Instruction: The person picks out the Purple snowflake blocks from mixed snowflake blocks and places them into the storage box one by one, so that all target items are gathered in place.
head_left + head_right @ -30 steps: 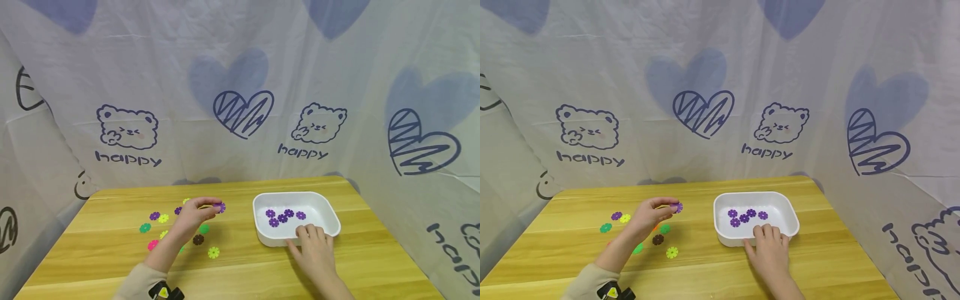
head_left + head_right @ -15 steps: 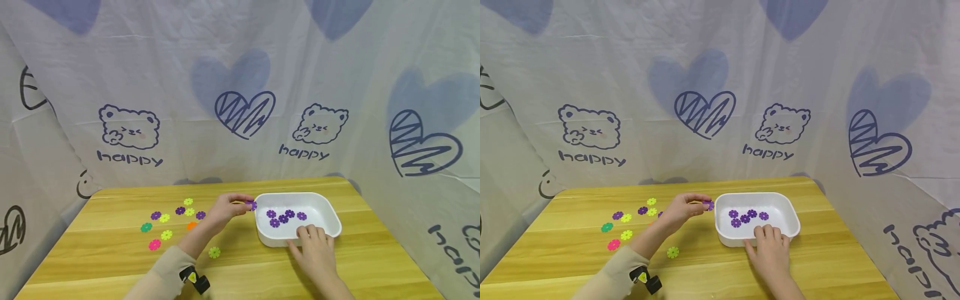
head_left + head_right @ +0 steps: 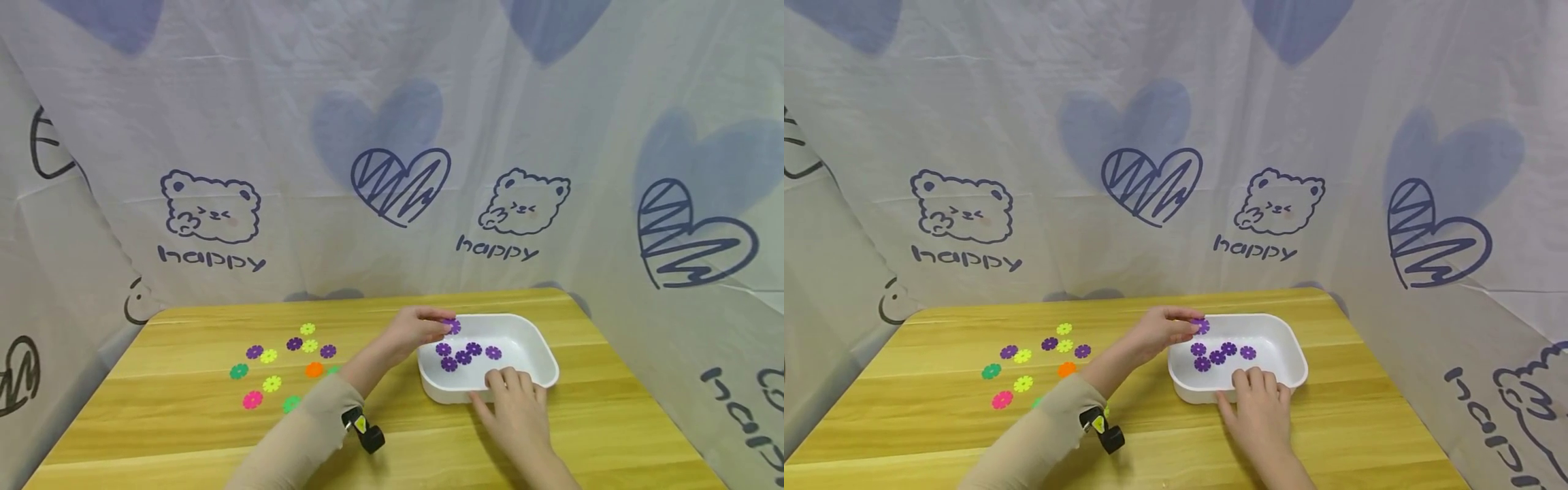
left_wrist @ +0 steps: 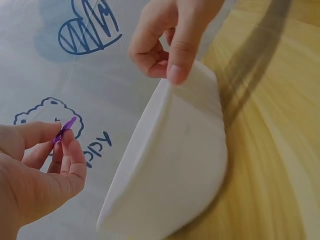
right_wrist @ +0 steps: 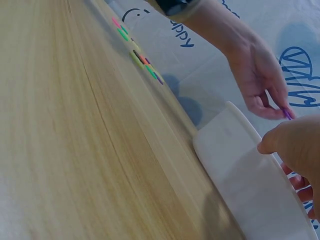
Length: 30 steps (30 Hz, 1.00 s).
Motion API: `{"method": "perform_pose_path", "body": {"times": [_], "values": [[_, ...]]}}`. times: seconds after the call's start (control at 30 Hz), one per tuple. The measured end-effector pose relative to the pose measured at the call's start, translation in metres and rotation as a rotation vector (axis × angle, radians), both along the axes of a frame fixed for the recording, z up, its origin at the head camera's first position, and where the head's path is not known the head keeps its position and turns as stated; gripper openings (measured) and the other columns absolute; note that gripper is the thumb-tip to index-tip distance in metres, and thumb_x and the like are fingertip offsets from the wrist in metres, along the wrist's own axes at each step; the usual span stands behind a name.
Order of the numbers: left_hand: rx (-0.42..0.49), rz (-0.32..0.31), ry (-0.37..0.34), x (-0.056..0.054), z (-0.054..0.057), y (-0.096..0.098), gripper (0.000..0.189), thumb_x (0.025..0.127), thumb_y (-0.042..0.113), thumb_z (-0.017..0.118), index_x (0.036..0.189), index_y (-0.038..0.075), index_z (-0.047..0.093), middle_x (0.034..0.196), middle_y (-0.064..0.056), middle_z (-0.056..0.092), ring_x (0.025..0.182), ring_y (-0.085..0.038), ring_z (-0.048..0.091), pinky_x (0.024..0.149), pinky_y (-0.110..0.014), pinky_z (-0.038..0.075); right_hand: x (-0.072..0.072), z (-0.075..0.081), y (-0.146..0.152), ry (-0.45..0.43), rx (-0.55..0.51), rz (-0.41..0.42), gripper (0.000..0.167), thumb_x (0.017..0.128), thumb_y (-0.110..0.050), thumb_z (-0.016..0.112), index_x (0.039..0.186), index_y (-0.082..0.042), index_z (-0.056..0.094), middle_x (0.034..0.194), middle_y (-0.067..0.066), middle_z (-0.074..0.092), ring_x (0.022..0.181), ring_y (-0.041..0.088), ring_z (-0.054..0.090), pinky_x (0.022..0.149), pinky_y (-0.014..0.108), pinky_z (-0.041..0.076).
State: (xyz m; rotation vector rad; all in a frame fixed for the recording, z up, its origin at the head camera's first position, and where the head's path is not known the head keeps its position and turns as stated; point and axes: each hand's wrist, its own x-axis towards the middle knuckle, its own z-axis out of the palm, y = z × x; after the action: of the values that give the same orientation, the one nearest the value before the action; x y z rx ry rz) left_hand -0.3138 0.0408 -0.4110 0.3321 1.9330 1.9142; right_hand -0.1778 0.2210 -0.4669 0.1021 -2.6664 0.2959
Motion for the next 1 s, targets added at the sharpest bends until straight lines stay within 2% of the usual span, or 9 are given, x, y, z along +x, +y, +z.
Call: {"method": "perform_pose_path", "body": {"times": [0.1, 0.33, 0.43, 0.6, 0.67, 0.9, 1.0], "values": [[0.003, -0.004, -0.019, -0.005, 0.003, 0.012, 0.03, 0.089, 0.002, 0.065, 0.118, 0.007, 0.069, 0.114, -0.01, 0.07, 0.098, -0.017, 0.068, 0.091, -0.031, 0.056, 0.001, 0.0, 0.001, 0.006, -0.001, -0.002, 0.033, 0.083, -0.042, 0.073, 0.093, -0.014, 0.058, 0.099, 0.006, 0.057, 0.098, 0.029, 0.049, 0.087, 0.049, 0.039], [0.089, 0.012, -0.114, -0.017, 0.006, 0.044, 0.035, 0.087, -0.005, 0.063, 0.122, 0.001, 0.066, 0.113, -0.015, 0.07, 0.093, -0.017, 0.068, 0.102, -0.04, 0.051, 0.003, 0.0, 0.003, 0.044, 0.0, 0.002, 0.032, 0.082, -0.038, 0.075, 0.092, -0.014, 0.057, 0.098, 0.006, 0.056, 0.096, 0.029, 0.049, 0.085, 0.047, 0.038], [0.081, 0.001, -0.14, -0.022, 0.005, 0.059, 0.035, 0.088, -0.006, 0.062, 0.122, 0.001, 0.066, 0.111, -0.014, 0.07, 0.092, -0.018, 0.066, 0.101, -0.04, 0.052, 0.004, 0.0, 0.004, 0.057, 0.005, -0.003, 0.032, 0.082, -0.038, 0.075, 0.091, -0.014, 0.057, 0.097, 0.006, 0.056, 0.096, 0.029, 0.049, 0.084, 0.047, 0.038], [0.049, -0.01, -0.163, -0.029, 0.003, 0.08, 0.034, 0.087, -0.008, 0.061, 0.118, 0.004, 0.069, 0.107, -0.01, 0.071, 0.102, -0.027, 0.066, 0.097, -0.037, 0.054, 0.004, 0.001, 0.005, 0.05, 0.01, -0.007, 0.031, 0.082, -0.038, 0.075, 0.092, -0.014, 0.057, 0.097, 0.006, 0.056, 0.096, 0.028, 0.048, 0.084, 0.047, 0.038], [0.044, -0.01, -0.159, -0.032, 0.003, 0.086, 0.033, 0.087, -0.008, 0.062, 0.116, 0.004, 0.07, 0.105, -0.01, 0.071, 0.103, -0.028, 0.066, 0.099, -0.039, 0.053, 0.003, 0.001, 0.005, 0.042, 0.01, -0.005, 0.031, 0.082, -0.038, 0.074, 0.092, -0.014, 0.057, 0.097, 0.005, 0.056, 0.095, 0.028, 0.048, 0.084, 0.047, 0.038], [0.021, -0.019, -0.131, -0.047, 0.002, 0.099, 0.035, 0.084, -0.012, 0.061, 0.116, 0.0, 0.068, 0.101, -0.012, 0.071, 0.078, -0.015, 0.063, 0.103, -0.044, 0.05, 0.002, 0.0, 0.003, 0.028, 0.0, 0.002, 0.031, 0.083, -0.04, 0.074, 0.092, -0.015, 0.058, 0.098, 0.005, 0.057, 0.096, 0.027, 0.049, 0.087, 0.049, 0.04], [-0.027, -0.015, -0.109, -0.05, -0.001, 0.102, 0.033, 0.082, -0.013, 0.062, 0.112, -0.001, 0.069, 0.094, -0.01, 0.07, 0.072, -0.014, 0.061, 0.093, -0.039, 0.056, 0.001, 0.0, 0.002, 0.043, 0.005, 0.007, 0.032, 0.082, -0.04, 0.074, 0.092, -0.014, 0.058, 0.097, 0.005, 0.058, 0.095, 0.027, 0.05, 0.086, 0.049, 0.041]]}}
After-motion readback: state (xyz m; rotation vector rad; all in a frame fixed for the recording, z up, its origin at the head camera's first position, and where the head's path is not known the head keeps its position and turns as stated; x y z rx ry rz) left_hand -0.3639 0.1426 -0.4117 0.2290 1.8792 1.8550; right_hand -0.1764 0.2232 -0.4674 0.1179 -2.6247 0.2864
